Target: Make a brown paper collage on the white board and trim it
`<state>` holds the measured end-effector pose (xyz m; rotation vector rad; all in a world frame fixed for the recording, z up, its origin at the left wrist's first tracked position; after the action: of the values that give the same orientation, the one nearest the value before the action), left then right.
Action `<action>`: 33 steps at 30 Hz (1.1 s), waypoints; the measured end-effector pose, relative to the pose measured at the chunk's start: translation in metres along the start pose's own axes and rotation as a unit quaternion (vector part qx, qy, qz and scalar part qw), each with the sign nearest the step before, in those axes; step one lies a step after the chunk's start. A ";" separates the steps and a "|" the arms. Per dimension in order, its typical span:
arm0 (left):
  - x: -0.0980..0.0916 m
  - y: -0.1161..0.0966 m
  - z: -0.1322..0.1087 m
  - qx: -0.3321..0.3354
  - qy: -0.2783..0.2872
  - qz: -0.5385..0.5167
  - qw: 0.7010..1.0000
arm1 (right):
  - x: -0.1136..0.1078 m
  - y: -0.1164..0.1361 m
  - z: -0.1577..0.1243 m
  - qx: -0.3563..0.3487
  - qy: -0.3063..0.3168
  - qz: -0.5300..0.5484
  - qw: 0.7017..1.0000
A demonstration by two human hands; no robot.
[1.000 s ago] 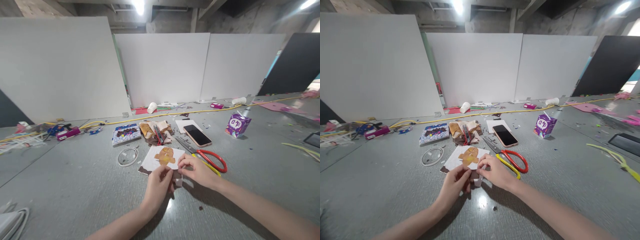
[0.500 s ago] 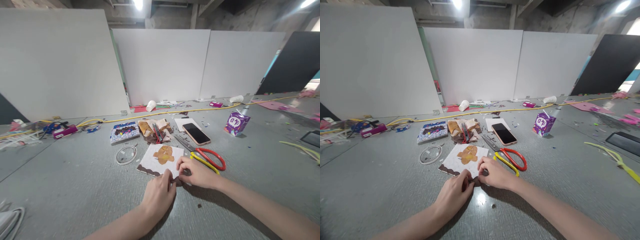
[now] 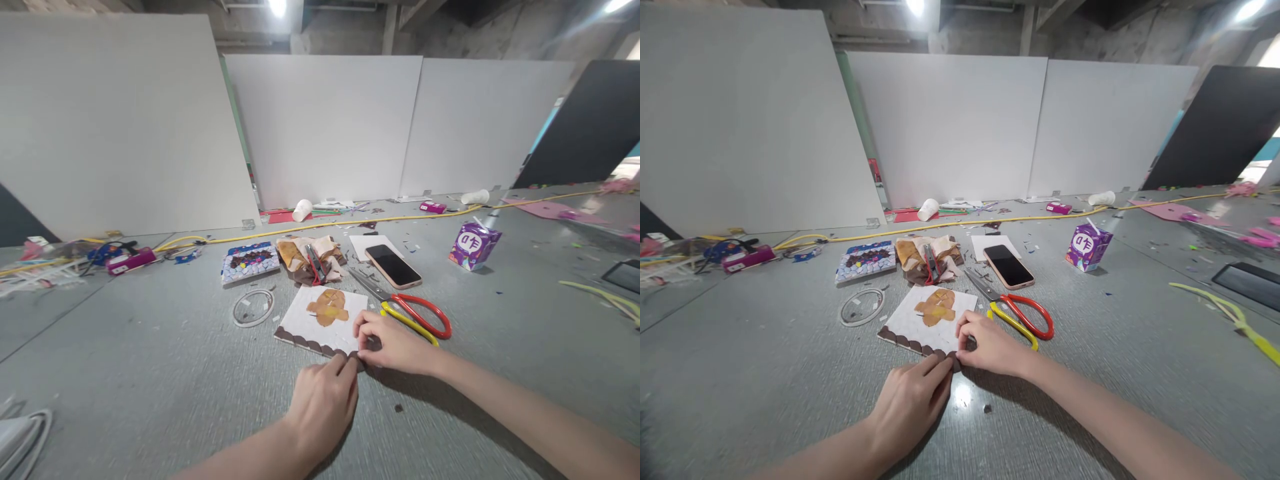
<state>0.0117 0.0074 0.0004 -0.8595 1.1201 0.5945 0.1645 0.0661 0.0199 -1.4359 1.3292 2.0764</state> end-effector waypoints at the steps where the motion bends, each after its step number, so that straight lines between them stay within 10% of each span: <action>1: 0.001 -0.001 -0.001 0.007 -0.005 0.011 1.000 | 0.000 0.000 0.000 0.000 -0.001 -0.001 1.000; 33: 0.004 -0.009 -0.010 0.102 -0.051 0.143 0.983 | -0.009 0.000 -0.004 -0.019 0.023 0.020 0.999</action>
<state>0.0152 -0.0056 -0.0023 -0.4901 1.1962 0.7376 0.1711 0.0649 0.0273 -1.4924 1.3529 2.1174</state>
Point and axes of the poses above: each hand's wrist, its own z-axis towards the middle knuckle, its own x-axis out of the palm, y = z × x, the point moved 1 cm from there along z, towards the middle knuckle, and after that the axes turned 11 degrees about -z, right-handed, at the moved point
